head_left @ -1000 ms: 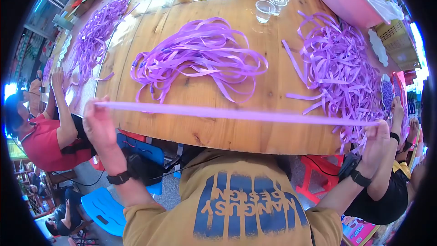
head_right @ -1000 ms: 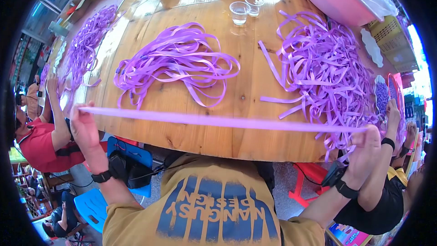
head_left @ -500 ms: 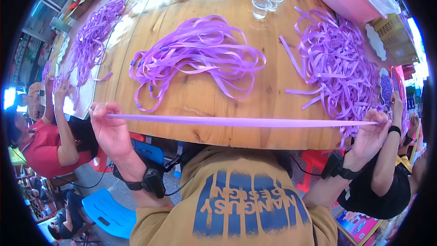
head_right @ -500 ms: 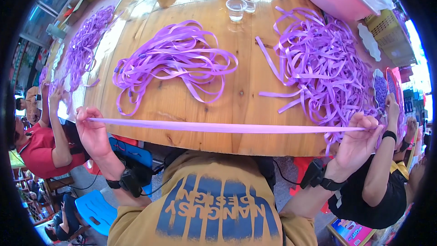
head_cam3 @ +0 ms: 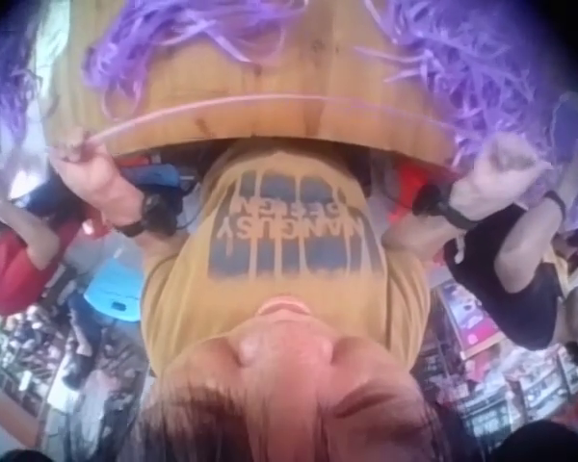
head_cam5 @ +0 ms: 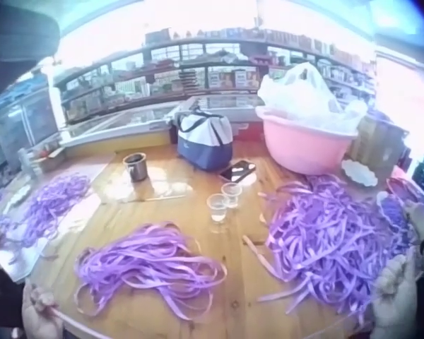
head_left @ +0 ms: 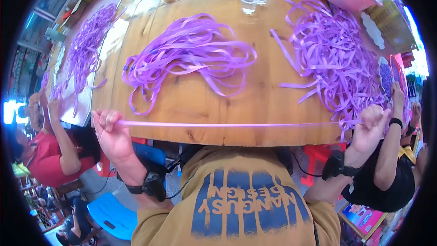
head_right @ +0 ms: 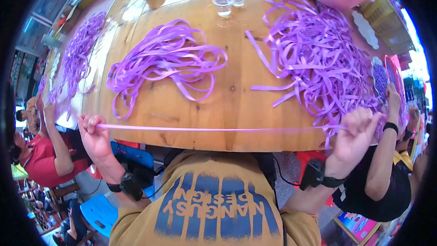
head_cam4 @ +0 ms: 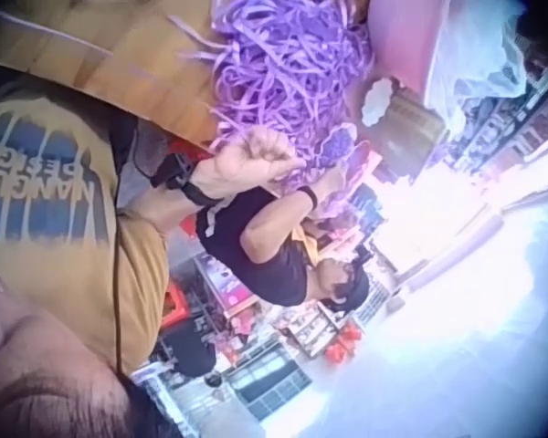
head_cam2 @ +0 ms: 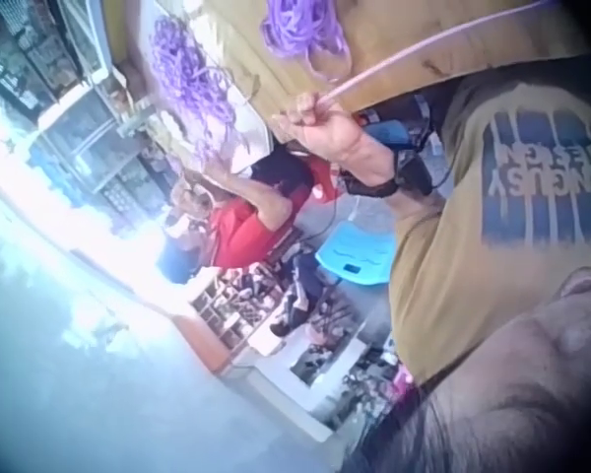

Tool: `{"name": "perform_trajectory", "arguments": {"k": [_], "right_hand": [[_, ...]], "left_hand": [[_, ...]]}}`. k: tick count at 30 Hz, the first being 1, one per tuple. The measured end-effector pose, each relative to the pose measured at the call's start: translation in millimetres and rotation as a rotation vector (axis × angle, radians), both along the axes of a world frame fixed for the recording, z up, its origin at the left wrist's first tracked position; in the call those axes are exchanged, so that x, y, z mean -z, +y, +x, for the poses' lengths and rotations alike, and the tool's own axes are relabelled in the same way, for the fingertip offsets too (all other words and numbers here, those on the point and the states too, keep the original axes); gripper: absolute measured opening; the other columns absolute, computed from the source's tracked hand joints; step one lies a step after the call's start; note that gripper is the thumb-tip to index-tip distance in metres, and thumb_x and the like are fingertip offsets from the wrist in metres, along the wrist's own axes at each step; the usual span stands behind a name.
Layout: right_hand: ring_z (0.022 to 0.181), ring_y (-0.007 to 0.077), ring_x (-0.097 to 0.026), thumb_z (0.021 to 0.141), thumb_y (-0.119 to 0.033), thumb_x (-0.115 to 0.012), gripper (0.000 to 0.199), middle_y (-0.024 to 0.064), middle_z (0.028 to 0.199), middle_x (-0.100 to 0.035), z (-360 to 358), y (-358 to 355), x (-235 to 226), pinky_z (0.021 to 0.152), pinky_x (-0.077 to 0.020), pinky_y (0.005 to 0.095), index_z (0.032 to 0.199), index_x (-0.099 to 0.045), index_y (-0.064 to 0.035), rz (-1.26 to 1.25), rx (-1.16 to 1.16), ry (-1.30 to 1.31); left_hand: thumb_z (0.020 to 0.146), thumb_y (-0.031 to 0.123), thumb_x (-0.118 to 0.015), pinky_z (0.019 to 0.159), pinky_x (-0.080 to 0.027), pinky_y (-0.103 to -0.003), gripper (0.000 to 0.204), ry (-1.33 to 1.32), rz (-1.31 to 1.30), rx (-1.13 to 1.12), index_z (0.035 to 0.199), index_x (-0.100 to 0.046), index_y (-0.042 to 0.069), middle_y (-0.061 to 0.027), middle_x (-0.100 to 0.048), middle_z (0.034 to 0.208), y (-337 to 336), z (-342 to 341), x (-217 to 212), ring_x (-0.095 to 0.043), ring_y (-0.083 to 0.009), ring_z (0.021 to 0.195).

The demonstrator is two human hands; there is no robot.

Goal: Folding and organizing long purple ribbons at a table.

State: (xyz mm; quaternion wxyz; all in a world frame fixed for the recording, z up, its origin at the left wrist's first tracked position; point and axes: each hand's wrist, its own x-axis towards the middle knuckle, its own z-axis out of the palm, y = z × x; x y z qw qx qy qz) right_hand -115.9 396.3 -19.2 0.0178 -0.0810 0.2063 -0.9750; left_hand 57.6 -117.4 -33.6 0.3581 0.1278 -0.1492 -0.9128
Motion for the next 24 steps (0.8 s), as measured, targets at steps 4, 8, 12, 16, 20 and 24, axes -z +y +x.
{"name": "perform_trajectory", "arguments": {"k": [4,8,12,16,20,24], "right_hand": [[0.054,0.0092,-0.029,0.094,-0.046,-0.041,0.041,-0.0015,0.066,-0.034,19,-61,-15,0.052,-0.0270,0.0250,0.091,-0.052,-0.0071,0.368,0.094,-0.099],[0.061,0.0105,-0.034,0.094,-0.032,-0.045,0.029,0.0010,0.072,-0.035,42,-101,-29,0.057,-0.0305,0.0265,0.093,-0.048,-0.0037,0.511,0.072,0.099],[0.063,0.0102,-0.037,0.095,-0.024,-0.046,0.024,0.0024,0.075,-0.041,56,-103,-30,0.057,-0.0323,0.0257,0.094,-0.050,-0.0007,0.730,0.122,0.280],[0.066,0.0087,-0.040,0.095,-0.017,-0.047,0.021,0.0041,0.082,-0.051,59,-96,-28,0.062,-0.0343,0.0224,0.097,-0.055,0.0026,0.854,0.116,0.346],[0.068,0.0081,-0.041,0.094,-0.016,-0.048,0.021,0.0029,0.080,-0.053,64,-90,-29,0.063,-0.0344,0.0214,0.097,-0.056,0.0028,0.888,0.102,0.303],[0.062,0.0103,-0.044,0.096,-0.021,-0.046,0.023,0.0025,0.073,-0.048,60,-90,-31,0.059,-0.0388,0.0260,0.098,-0.054,0.0000,0.691,0.065,0.157]], "left_hand": [[0.095,0.014,-0.045,0.049,-0.024,-0.026,0.026,-0.106,-0.022,0.040,0.070,-0.038,0.010,0.0031,-0.027,0.059,-41,21,32,-0.024,-0.0090,0.050],[0.095,0.015,-0.045,0.046,-0.020,-0.026,0.022,-0.160,-0.092,0.009,0.074,-0.041,0.009,0.0030,-0.027,0.057,-92,53,77,-0.020,-0.0089,0.046],[0.095,0.015,-0.046,0.045,-0.019,-0.026,0.018,-0.142,-0.117,0.034,0.080,-0.046,0.006,0.0028,-0.026,0.056,-96,49,80,-0.020,-0.0082,0.046],[0.094,0.015,-0.048,0.043,-0.018,-0.024,0.018,-0.286,-0.098,-0.098,0.079,-0.046,0.004,0.0035,-0.024,0.054,-75,34,63,-0.018,-0.0070,0.042],[0.093,0.014,-0.049,0.042,-0.018,-0.024,0.015,-0.289,-0.106,-0.121,0.084,-0.048,0.002,0.0036,-0.024,0.054,-87,42,68,-0.019,-0.0066,0.042],[0.092,0.013,-0.051,0.044,-0.023,-0.023,0.011,-0.186,-0.137,-0.020,0.089,-0.050,0.003,0.0028,-0.029,0.055,-118,60,85,-0.024,-0.0075,0.044]]}}
